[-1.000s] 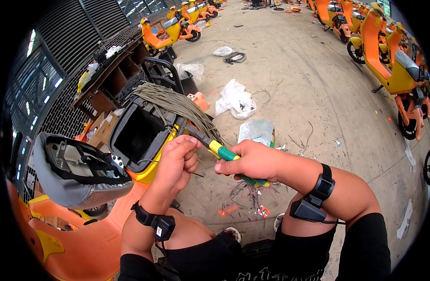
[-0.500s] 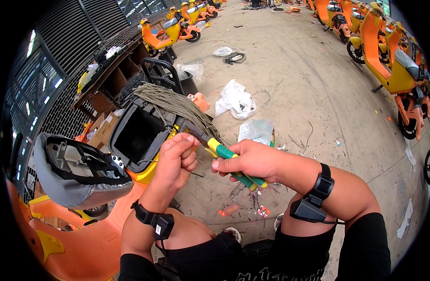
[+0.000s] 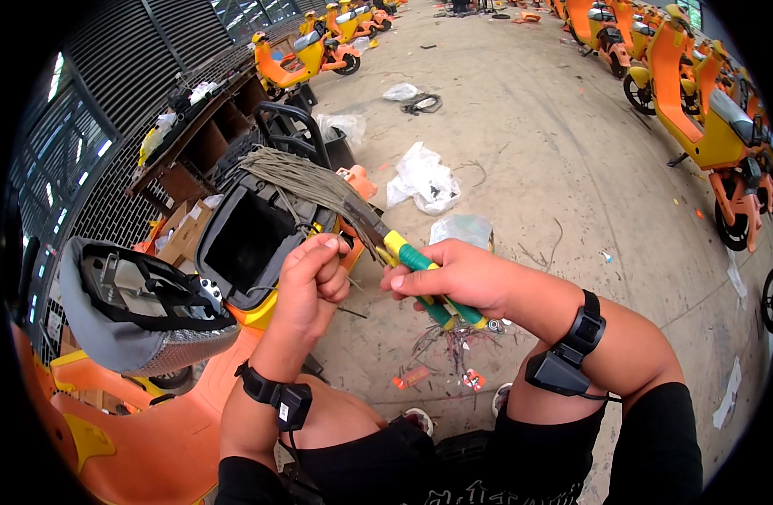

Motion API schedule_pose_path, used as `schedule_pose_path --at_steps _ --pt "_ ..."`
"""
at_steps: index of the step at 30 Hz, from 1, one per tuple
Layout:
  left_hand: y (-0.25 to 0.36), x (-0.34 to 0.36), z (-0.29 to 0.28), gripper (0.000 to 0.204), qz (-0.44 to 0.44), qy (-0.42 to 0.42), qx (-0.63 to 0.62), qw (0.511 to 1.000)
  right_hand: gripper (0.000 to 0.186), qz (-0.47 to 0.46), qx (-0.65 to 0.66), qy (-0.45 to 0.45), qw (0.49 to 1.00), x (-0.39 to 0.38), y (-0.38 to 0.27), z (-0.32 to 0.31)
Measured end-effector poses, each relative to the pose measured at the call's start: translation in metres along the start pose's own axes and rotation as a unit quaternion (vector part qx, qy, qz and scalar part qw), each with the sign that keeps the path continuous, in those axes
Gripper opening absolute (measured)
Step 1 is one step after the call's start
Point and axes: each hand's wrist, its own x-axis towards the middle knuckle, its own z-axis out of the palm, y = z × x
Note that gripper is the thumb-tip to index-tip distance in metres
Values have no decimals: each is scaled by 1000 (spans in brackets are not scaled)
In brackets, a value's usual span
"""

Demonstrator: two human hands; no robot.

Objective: The person uses pliers to strip insulation from wires on a motorcycle wiring harness and twists the copper ends together while sitting in a large warehouse.

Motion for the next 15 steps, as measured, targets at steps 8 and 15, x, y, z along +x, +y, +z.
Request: schedule_pose_path --at_steps 8,15 --pt "-4 3 -9 14 42 38 41 998 41 -18 81 160 984 5 -8 -11" --pt "-7 4 -12 15 51 58 152 985 26 -124 -51 230 964 5 -13 -21"
